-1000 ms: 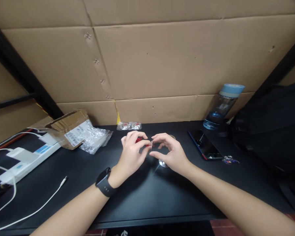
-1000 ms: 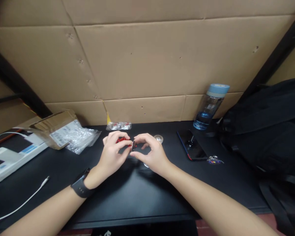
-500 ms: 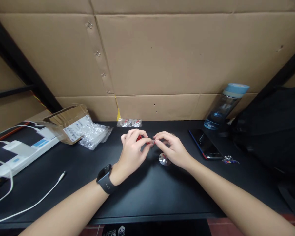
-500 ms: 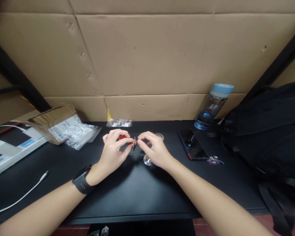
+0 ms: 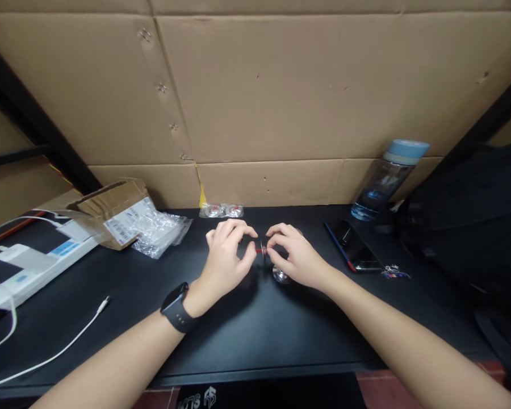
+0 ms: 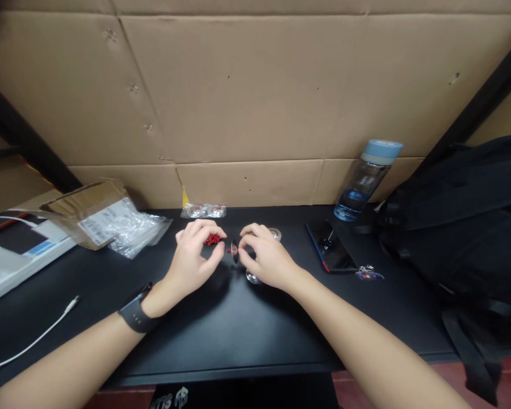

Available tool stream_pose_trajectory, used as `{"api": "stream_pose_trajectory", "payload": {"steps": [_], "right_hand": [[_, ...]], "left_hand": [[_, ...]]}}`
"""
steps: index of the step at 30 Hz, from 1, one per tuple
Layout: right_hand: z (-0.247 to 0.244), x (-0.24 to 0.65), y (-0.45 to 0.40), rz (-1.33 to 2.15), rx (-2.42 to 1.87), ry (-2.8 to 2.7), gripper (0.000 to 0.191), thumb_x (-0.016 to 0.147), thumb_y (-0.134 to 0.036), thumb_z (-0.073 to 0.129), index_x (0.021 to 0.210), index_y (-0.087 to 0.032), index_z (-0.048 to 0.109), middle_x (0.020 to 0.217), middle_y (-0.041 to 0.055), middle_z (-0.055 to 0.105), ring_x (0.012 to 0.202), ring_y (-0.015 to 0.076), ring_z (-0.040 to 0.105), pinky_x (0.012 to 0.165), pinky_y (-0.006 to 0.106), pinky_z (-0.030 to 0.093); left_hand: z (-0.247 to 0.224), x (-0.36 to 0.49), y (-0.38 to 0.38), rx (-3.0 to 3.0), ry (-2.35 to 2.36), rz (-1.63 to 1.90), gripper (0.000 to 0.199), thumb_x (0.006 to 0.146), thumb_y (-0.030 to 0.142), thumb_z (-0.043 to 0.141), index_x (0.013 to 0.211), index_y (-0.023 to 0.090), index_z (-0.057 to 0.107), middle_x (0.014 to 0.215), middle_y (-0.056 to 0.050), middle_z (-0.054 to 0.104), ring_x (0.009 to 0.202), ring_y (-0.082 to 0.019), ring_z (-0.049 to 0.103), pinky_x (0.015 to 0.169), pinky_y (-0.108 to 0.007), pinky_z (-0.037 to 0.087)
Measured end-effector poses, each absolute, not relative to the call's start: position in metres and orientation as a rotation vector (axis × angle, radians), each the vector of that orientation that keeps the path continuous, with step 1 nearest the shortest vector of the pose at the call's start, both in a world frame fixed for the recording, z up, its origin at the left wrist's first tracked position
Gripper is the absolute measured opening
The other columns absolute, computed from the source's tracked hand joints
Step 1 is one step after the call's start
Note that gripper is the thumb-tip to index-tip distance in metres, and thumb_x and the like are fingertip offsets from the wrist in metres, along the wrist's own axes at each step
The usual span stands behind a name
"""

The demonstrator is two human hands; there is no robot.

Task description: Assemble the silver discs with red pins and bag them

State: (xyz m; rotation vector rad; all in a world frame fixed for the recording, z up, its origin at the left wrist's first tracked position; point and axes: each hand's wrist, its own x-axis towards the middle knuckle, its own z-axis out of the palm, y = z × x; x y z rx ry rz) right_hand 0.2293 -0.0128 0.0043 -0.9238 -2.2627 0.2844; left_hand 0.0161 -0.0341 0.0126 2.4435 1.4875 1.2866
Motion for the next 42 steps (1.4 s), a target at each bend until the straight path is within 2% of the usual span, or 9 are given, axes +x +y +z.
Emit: {"api": "stream_pose_trajectory", "payload": {"steps": [3,8,14,21,26,30,34,37,42], "right_hand": [[0.004,0.233,-0.011,0.239,-0.980,-2.333,0.011,0.096,-0.021,0.060,0.088,-0.021,0.066,0.118,0.0093,0.062,0.105,0.0241,0.058,0.099,0.043,0.047],[0.006,0.236,-0.012,0.243,-1.018,-2.372,0.009,0.095,-0.021,0.061,0.089,-0.020,0.067,0.117,0.0084,0.062,0.105,0.0230,0.058,0.097,0.040,0.049],[0.009,0.237,-0.013,0.251,-1.050,-2.387,0.011,0.095,-0.021,0.060,0.086,-0.020,0.067,0.118,0.0082,0.062,0.107,0.0232,0.059,0.098,0.040,0.049],[0.008,0.238,-0.008,0.329,-0.971,-2.288,0.010,0.094,-0.018,0.059,0.085,-0.020,0.063,0.119,0.0086,0.062,0.109,0.0229,0.059,0.099,0.040,0.048],[0.007,0.236,-0.007,0.356,-1.014,-2.278,0.012,0.092,-0.017,0.060,0.081,-0.020,0.062,0.119,0.0087,0.063,0.109,0.0231,0.060,0.101,0.040,0.046],[0.011,0.242,-0.006,0.391,-1.115,-2.396,0.006,0.096,-0.025,0.060,0.095,-0.021,0.064,0.109,0.0072,0.067,0.102,0.0222,0.062,0.088,0.034,0.047],[0.022,0.254,-0.005,0.476,-1.224,-2.560,0.023,0.097,-0.028,0.059,0.119,-0.026,0.064,0.097,0.0029,0.071,0.087,0.0199,0.064,0.071,0.029,0.043],[0.030,0.259,-0.006,0.557,-1.120,-2.654,0.023,0.100,-0.023,0.051,0.112,-0.025,0.069,0.097,0.0033,0.074,0.085,0.0180,0.066,0.071,0.028,0.043],[0.030,0.260,-0.008,0.524,-1.002,-2.742,0.018,0.086,-0.024,0.071,0.104,-0.024,0.075,0.093,0.0024,0.074,0.081,0.0183,0.066,0.067,0.027,0.045]], "left_hand": [[0.014,0.010,-0.031,2.517,1.336,1.145,0.013,0.094,0.017,0.058,0.098,0.025,0.068,0.115,-0.003,0.068,0.113,-0.022,0.059,0.096,-0.042,0.035],[0.014,0.006,-0.032,2.747,1.010,0.840,0.017,0.095,0.021,0.058,0.102,0.029,0.071,0.130,-0.001,0.068,0.133,-0.027,0.049,0.104,-0.044,0.032],[0.011,0.008,-0.033,2.758,1.037,0.772,0.019,0.097,0.021,0.055,0.111,0.025,0.067,0.117,-0.002,0.075,0.130,-0.027,0.054,0.104,-0.045,0.033],[0.005,0.004,-0.028,2.894,0.976,0.640,0.031,0.101,0.028,0.055,0.129,0.033,0.068,0.141,0.000,0.066,0.138,-0.030,0.047,0.109,-0.049,0.028],[0.004,0.004,-0.029,2.919,1.027,0.556,0.031,0.102,0.029,0.055,0.131,0.029,0.066,0.138,-0.004,0.067,0.137,-0.030,0.047,0.105,-0.049,0.030],[0.000,0.001,-0.026,2.934,1.073,0.540,0.030,0.102,0.029,0.055,0.129,0.028,0.068,0.134,-0.005,0.070,0.134,-0.031,0.050,0.102,-0.050,0.030],[-0.004,-0.002,-0.021,2.960,1.109,0.563,0.029,0.103,0.023,0.052,0.123,0.030,0.071,0.129,-0.005,0.072,0.130,-0.029,0.053,0.098,-0.048,0.030],[-0.004,-0.003,-0.020,2.973,1.121,0.577,0.033,0.100,0.015,0.051,0.121,0.030,0.072,0.127,-0.004,0.072,0.127,-0.027,0.055,0.097,-0.046,0.029],[0.000,-0.003,-0.023,2.958,1.092,0.508,0.036,0.094,0.009,0.051,0.113,0.029,0.073,0.117,-0.003,0.075,0.118,-0.025,0.058,0.095,-0.045,0.027]]}}
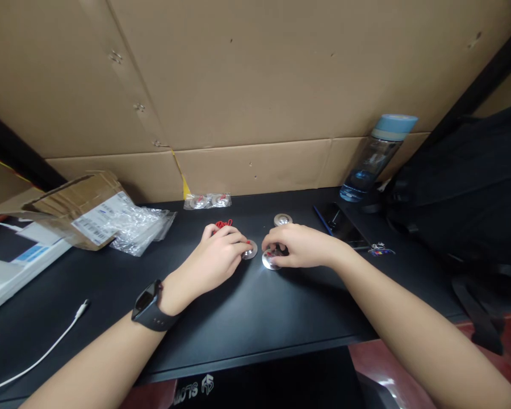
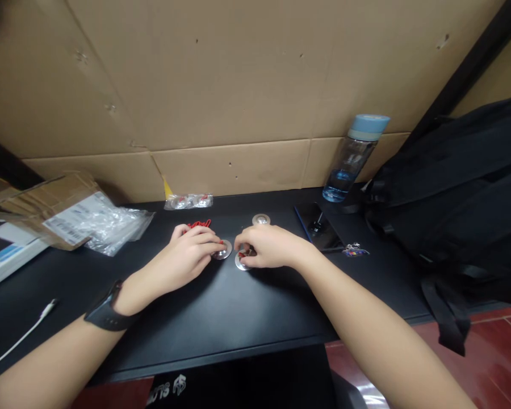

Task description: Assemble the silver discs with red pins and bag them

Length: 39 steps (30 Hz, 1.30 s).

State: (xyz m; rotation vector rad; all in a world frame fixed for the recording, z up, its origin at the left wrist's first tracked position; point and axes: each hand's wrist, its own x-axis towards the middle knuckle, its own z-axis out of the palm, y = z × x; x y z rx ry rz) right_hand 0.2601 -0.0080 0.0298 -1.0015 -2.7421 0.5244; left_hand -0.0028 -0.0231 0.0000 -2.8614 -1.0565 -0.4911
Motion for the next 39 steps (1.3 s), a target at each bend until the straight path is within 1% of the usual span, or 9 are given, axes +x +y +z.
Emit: {"api": "stream_pose_trajectory", "payload": {"steps": [3,6,10,17,23,27,31,35,39], "right_hand": [[0.027,0.260,-0.009,0.434,-0.980,-2.776,0.016,0.086,-0.016,0.071,0.098,-0.024,0.077,0.094,0.0025,0.074,0.083,0.0187,0.067,0.071,0.028,0.046],[0.028,0.259,-0.011,0.367,-1.036,-2.778,0.017,0.086,-0.011,0.070,0.093,-0.025,0.077,0.094,0.0023,0.074,0.085,0.0196,0.068,0.069,0.028,0.047],[0.031,0.259,-0.013,0.293,-1.132,-2.793,0.020,0.087,-0.010,0.069,0.092,-0.026,0.079,0.095,0.0021,0.076,0.088,0.0210,0.070,0.065,0.028,0.046],[0.030,0.264,-0.012,0.170,-1.151,-2.835,0.021,0.087,-0.014,0.072,0.093,-0.032,0.083,0.094,0.0002,0.076,0.081,0.0193,0.069,0.058,0.027,0.041],[0.031,0.263,-0.013,0.159,-1.167,-2.802,0.017,0.084,-0.012,0.075,0.085,-0.028,0.082,0.090,0.0020,0.076,0.083,0.0210,0.070,0.061,0.028,0.044],[0.031,0.262,-0.013,0.182,-1.203,-2.778,0.013,0.085,-0.011,0.073,0.082,-0.024,0.076,0.090,0.0033,0.075,0.085,0.0226,0.070,0.064,0.030,0.046],[0.028,0.263,-0.014,0.225,-1.188,-2.769,0.015,0.087,-0.010,0.070,0.078,-0.022,0.070,0.088,0.0035,0.072,0.084,0.0218,0.068,0.065,0.030,0.046],[0.028,0.263,-0.016,0.220,-1.139,-2.800,0.015,0.094,-0.012,0.060,0.082,-0.020,0.066,0.095,0.0054,0.068,0.084,0.0210,0.066,0.068,0.031,0.048],[0.031,0.262,-0.017,0.164,-1.088,-2.742,0.013,0.098,-0.012,0.054,0.089,-0.020,0.061,0.104,0.0084,0.064,0.093,0.0234,0.063,0.075,0.034,0.050]], "left_hand": [[0.001,-0.002,-0.024,-2.857,-1.063,-0.515,0.029,0.095,0.011,0.054,0.107,0.029,0.074,0.110,-0.002,0.075,0.118,-0.025,0.058,0.094,-0.044,0.026],[0.002,-0.001,-0.023,-2.855,-1.086,-0.527,0.019,0.099,0.019,0.057,0.100,0.028,0.074,0.101,-0.001,0.076,0.113,-0.025,0.059,0.092,-0.044,0.026],[0.004,0.002,-0.024,-2.839,-1.123,-0.540,0.021,0.101,0.018,0.055,0.102,0.029,0.073,0.094,-0.001,0.075,0.104,-0.024,0.060,0.090,-0.043,0.026],[0.002,0.004,-0.026,-2.769,-1.110,-0.470,0.024,0.103,0.017,0.053,0.104,0.028,0.074,0.094,-0.003,0.073,0.107,-0.025,0.059,0.092,-0.046,0.025],[0.001,0.006,-0.027,-2.708,-1.122,-0.455,0.020,0.102,0.018,0.057,0.102,0.029,0.074,0.094,-0.003,0.074,0.109,-0.026,0.058,0.094,-0.049,0.025],[-0.004,0.009,-0.027,-2.631,-1.171,-0.504,0.019,0.102,0.019,0.054,0.094,0.023,0.071,0.106,-0.007,0.072,0.110,-0.028,0.058,0.092,-0.049,0.027],[-0.011,0.009,-0.026,-2.601,-1.187,-0.532,0.016,0.102,0.017,0.053,0.095,0.021,0.067,0.117,-0.010,0.069,0.115,-0.029,0.057,0.090,-0.048,0.029],[-0.013,0.009,-0.026,-2.573,-1.187,-0.498,0.013,0.103,0.017,0.051,0.098,0.020,0.063,0.122,-0.011,0.068,0.122,-0.031,0.054,0.091,-0.049,0.030],[-0.010,0.010,-0.027,-2.561,-1.183,-0.483,0.013,0.104,0.018,0.050,0.098,0.020,0.061,0.125,-0.011,0.067,0.125,-0.031,0.053,0.093,-0.049,0.029]]}}
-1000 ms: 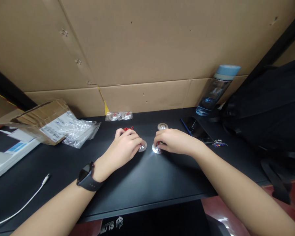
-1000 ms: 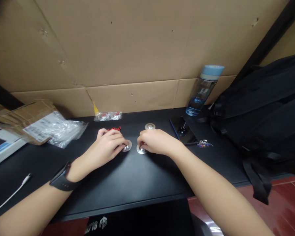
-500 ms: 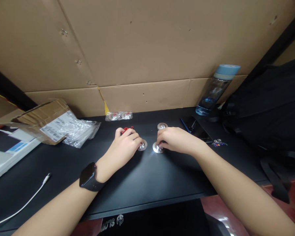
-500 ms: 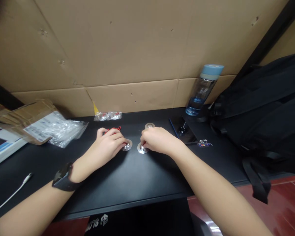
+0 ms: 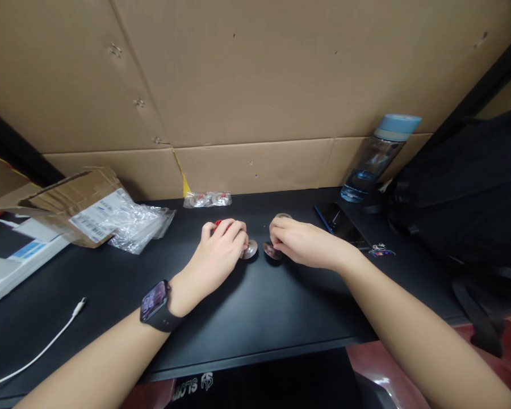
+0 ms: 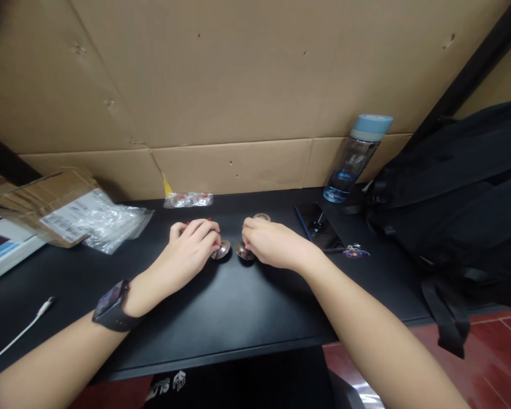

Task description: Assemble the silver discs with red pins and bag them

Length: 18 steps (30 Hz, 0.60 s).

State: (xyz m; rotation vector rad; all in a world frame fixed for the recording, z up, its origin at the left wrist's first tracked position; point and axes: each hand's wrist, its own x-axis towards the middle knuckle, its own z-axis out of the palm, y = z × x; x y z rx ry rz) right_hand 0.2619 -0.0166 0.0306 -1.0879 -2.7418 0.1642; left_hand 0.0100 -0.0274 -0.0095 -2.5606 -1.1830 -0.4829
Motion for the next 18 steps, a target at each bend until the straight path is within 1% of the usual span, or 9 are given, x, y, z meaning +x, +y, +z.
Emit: {"api": "stream_pose_trajectory", "payload": {"steps": [4,7,11,18], "right_hand": [[0.033,0.259,-0.017,0.129,-1.055,-2.613,0.012,0.102,-0.015,0.048,0.096,-0.021,0.057,0.108,0.0089,0.061,0.096,0.0230,0.060,0.083,0.036,0.051],[0.033,0.258,-0.018,0.128,-1.038,-2.571,0.011,0.102,-0.017,0.048,0.096,-0.021,0.055,0.112,0.0090,0.060,0.099,0.0230,0.059,0.087,0.036,0.051],[0.033,0.258,-0.017,0.105,-1.049,-2.543,0.012,0.102,-0.015,0.046,0.095,-0.021,0.054,0.113,0.0100,0.061,0.102,0.0242,0.059,0.090,0.038,0.050],[0.038,0.253,-0.019,0.254,-0.975,-2.372,0.012,0.101,-0.016,0.047,0.093,-0.022,0.054,0.115,0.0099,0.061,0.106,0.0233,0.058,0.095,0.038,0.049]], "left_hand": [[-0.004,0.011,-0.030,-2.594,-1.183,-0.557,0.014,0.105,0.018,0.049,0.100,0.021,0.061,0.128,-0.011,0.066,0.125,-0.029,0.053,0.095,-0.049,0.028],[0.000,0.011,-0.031,-2.605,-1.217,-0.646,0.014,0.106,0.020,0.048,0.100,0.021,0.061,0.130,-0.010,0.065,0.125,-0.028,0.052,0.094,-0.048,0.028],[0.004,0.010,-0.030,-2.605,-1.355,-0.764,0.014,0.104,0.021,0.049,0.099,0.022,0.062,0.131,-0.009,0.063,0.122,-0.027,0.053,0.091,-0.045,0.030],[0.005,0.009,-0.026,-2.673,-1.608,-0.996,0.017,0.106,0.032,0.046,0.102,0.024,0.061,0.126,-0.006,0.060,0.117,-0.026,0.052,0.091,-0.044,0.033]]}}
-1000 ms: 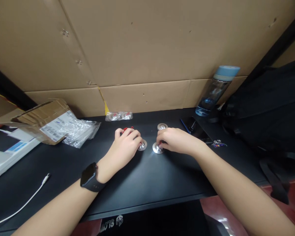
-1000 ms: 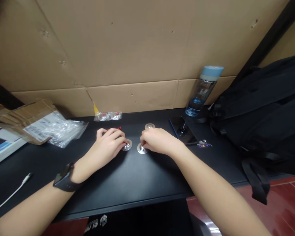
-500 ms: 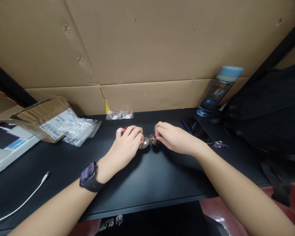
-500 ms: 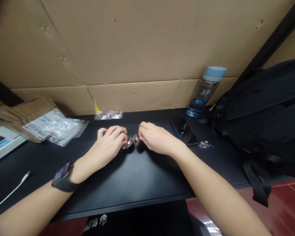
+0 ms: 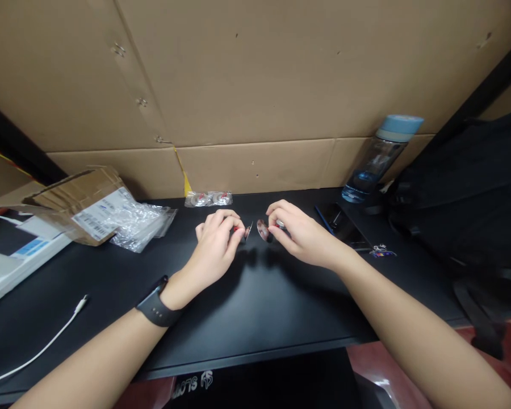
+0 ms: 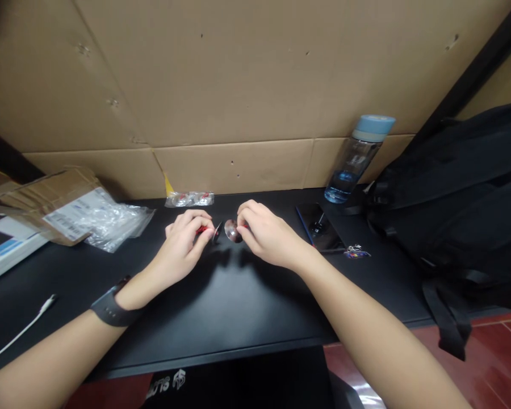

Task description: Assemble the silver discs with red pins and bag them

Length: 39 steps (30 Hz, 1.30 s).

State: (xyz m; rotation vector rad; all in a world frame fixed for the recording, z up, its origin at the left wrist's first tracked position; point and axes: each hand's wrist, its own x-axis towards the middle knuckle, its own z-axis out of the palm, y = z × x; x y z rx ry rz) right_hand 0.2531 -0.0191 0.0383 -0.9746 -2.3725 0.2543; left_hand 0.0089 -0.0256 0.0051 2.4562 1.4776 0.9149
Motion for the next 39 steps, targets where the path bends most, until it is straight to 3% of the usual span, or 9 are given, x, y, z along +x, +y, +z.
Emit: {"api": "stream_pose_trajectory", "payload": {"steps": [12,21,28,30,34,39], "right_hand": [[0.029,0.241,-0.024,0.289,-0.924,-2.339,0.006,0.102,-0.021,0.053,0.096,-0.022,0.057,0.112,0.0093,0.061,0.105,0.0227,0.059,0.096,0.037,0.048],[0.016,0.242,-0.017,0.341,-0.946,-2.447,0.007,0.100,-0.019,0.057,0.094,-0.020,0.060,0.109,0.0074,0.068,0.102,0.0218,0.063,0.097,0.037,0.048],[0.005,0.241,-0.011,0.428,-0.912,-2.461,0.008,0.099,-0.018,0.058,0.093,-0.020,0.062,0.100,0.0054,0.071,0.090,0.0184,0.066,0.085,0.031,0.050],[0.003,0.241,-0.010,0.433,-0.922,-2.437,0.002,0.097,-0.019,0.062,0.097,-0.020,0.062,0.096,0.0039,0.072,0.085,0.0179,0.067,0.082,0.030,0.050],[-0.001,0.240,-0.007,0.445,-0.877,-2.410,0.019,0.097,-0.019,0.064,0.115,-0.023,0.064,0.103,0.0036,0.074,0.086,0.0169,0.069,0.081,0.029,0.051],[-0.010,0.240,-0.002,0.476,-0.772,-2.387,0.023,0.096,-0.021,0.067,0.118,-0.024,0.068,0.103,0.0046,0.074,0.086,0.0170,0.070,0.082,0.029,0.054]], "left_hand": [[0.003,0.016,-0.031,2.359,1.362,0.907,0.016,0.106,0.033,0.047,0.102,0.025,0.061,0.126,-0.004,0.058,0.119,-0.025,0.051,0.098,-0.045,0.034],[-0.002,0.013,-0.023,2.421,1.433,0.750,0.017,0.101,0.038,0.058,0.094,0.029,0.072,0.119,-0.003,0.063,0.117,-0.027,0.052,0.095,-0.046,0.036],[-0.009,0.011,-0.021,2.445,1.465,0.654,0.014,0.098,0.035,0.061,0.094,0.028,0.073,0.118,-0.004,0.065,0.120,-0.029,0.051,0.098,-0.048,0.037],[-0.009,0.011,-0.021,2.437,1.474,0.640,0.014,0.098,0.034,0.062,0.094,0.028,0.073,0.117,-0.003,0.066,0.119,-0.028,0.051,0.098,-0.048,0.038],[-0.008,0.010,-0.019,2.411,1.475,0.621,0.013,0.097,0.034,0.062,0.092,0.029,0.073,0.117,-0.002,0.066,0.118,-0.027,0.051,0.099,-0.049,0.037],[-0.007,0.009,-0.018,2.346,1.482,0.610,0.011,0.095,0.031,0.064,0.091,0.028,0.073,0.116,-0.002,0.067,0.118,-0.026,0.052,0.100,-0.049,0.037]]}}
